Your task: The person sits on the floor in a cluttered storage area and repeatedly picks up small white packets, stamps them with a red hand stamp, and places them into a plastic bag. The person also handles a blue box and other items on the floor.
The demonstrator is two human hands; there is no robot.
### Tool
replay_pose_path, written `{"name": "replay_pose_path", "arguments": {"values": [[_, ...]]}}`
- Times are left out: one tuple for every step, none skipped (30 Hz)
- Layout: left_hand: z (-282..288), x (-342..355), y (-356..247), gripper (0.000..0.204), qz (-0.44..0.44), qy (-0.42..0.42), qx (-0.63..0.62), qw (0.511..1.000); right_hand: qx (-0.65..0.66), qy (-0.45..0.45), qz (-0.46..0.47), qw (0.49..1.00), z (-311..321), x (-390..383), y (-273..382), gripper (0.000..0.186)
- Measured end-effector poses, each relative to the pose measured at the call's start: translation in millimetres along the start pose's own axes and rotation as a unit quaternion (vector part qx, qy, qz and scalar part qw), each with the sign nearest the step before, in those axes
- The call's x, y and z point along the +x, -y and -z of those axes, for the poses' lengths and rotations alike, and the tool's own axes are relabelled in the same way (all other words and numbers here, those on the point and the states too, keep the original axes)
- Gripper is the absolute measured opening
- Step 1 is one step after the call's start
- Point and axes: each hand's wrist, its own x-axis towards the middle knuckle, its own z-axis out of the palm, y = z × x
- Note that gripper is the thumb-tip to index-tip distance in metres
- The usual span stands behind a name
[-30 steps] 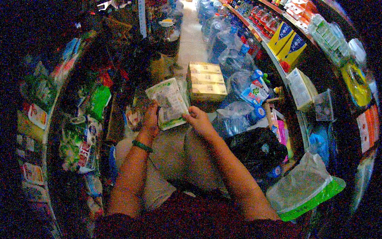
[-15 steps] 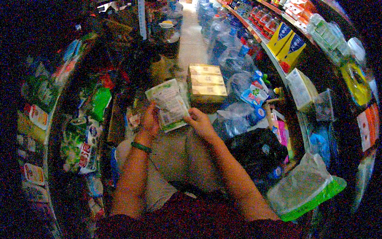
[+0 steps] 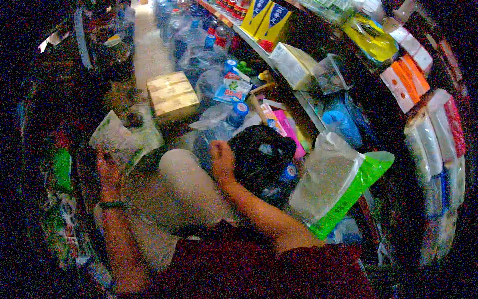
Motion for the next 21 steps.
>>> {"name": "replay_pose_path", "arguments": {"values": [[2,-1,2,0.043,-0.002,-0.004,0.006,1.0,-0.014,-0.055,-0.017,0.998,14,1,-21,0.013],[8,6,2,0.043,-0.023,0.02,-0.007,1.0,-0.025,-0.098,-0.028,0.994,24,3,-30,0.014],[9,8,4,0.043,0.004,0.009,-0.008,1.0,-0.033,-0.139,-0.036,0.989,40,6,-40,0.015],[8,7,4,0.043,0.025,-0.002,-0.003,1.0,-0.058,-0.188,-0.07,0.978,54,7,-50,0.016],[8,7,0,0.043,0.044,-0.014,0.001,0.999,-0.081,-0.234,-0.103,0.963,65,10,-60,0.017],[9,10,5,0.044,0.044,-0.008,0.003,0.999,-0.109,-0.272,-0.101,0.951,80,13,-85,0.017],[14,13,4,0.044,0.036,-0.006,0.009,0.999,-0.122,-0.301,-0.142,0.935,82,15,-94,0.018],[14,15,9,0.044,0.034,0.0,0.012,0.999,-0.123,-0.307,-0.172,0.928,91,16,-119,0.02],[12,15,14,0.044,0.038,0.011,0.008,0.999,-0.124,-0.314,-0.202,0.919,100,16,-140,0.022],[12,13,10,0.045,0.031,0.018,0.008,0.999,-0.189,-0.274,-0.19,0.924,97,20,-135,0.025],[12,11,7,0.045,0.025,0.024,0.009,0.999,-0.254,-0.232,-0.175,0.922,95,25,-131,0.028],[16,13,5,0.045,0.016,0.016,0.012,1.0,-0.318,-0.19,-0.159,0.915,93,32,-126,0.03],[20,15,4,0.045,0.009,0.009,0.014,1.0,-0.364,-0.154,-0.162,0.904,92,38,-119,0.032],[20,14,3,0.046,0.004,0.002,0.018,1.0,-0.409,-0.119,-0.167,0.889,92,44,-111,0.034],[21,13,2,0.046,0.019,0.011,0.013,1.0,-0.453,-0.082,-0.17,0.871,92,51,-103,0.036],[14,9,-1,0.046,0.034,0.022,0.006,0.999,-0.505,0.004,-0.184,0.843,97,58,-84,0.036],[11,7,-2,0.046,0.05,0.032,-0.002,0.998,-0.523,0.004,-0.114,0.845,102,59,-93,0.036],[11,7,-1,0.047,0.048,0.028,-0.002,0.998,-0.539,0.003,-0.043,0.841,107,59,-110,0.036],[9,8,-1,0.047,0.045,0.024,-0.005,0.999,-0.552,0.002,0.03,0.833,112,61,-121,0.036],[9,8,-1,0.047,0.043,0.019,-0.008,0.999,-0.547,-0.01,-0.011,0.837,115,64,-127,0.033],[10,9,0,0.047,0.041,0.022,-0.009,0.999,-0.541,-0.023,-0.053,0.839,119,66,-133,0.031]]}}
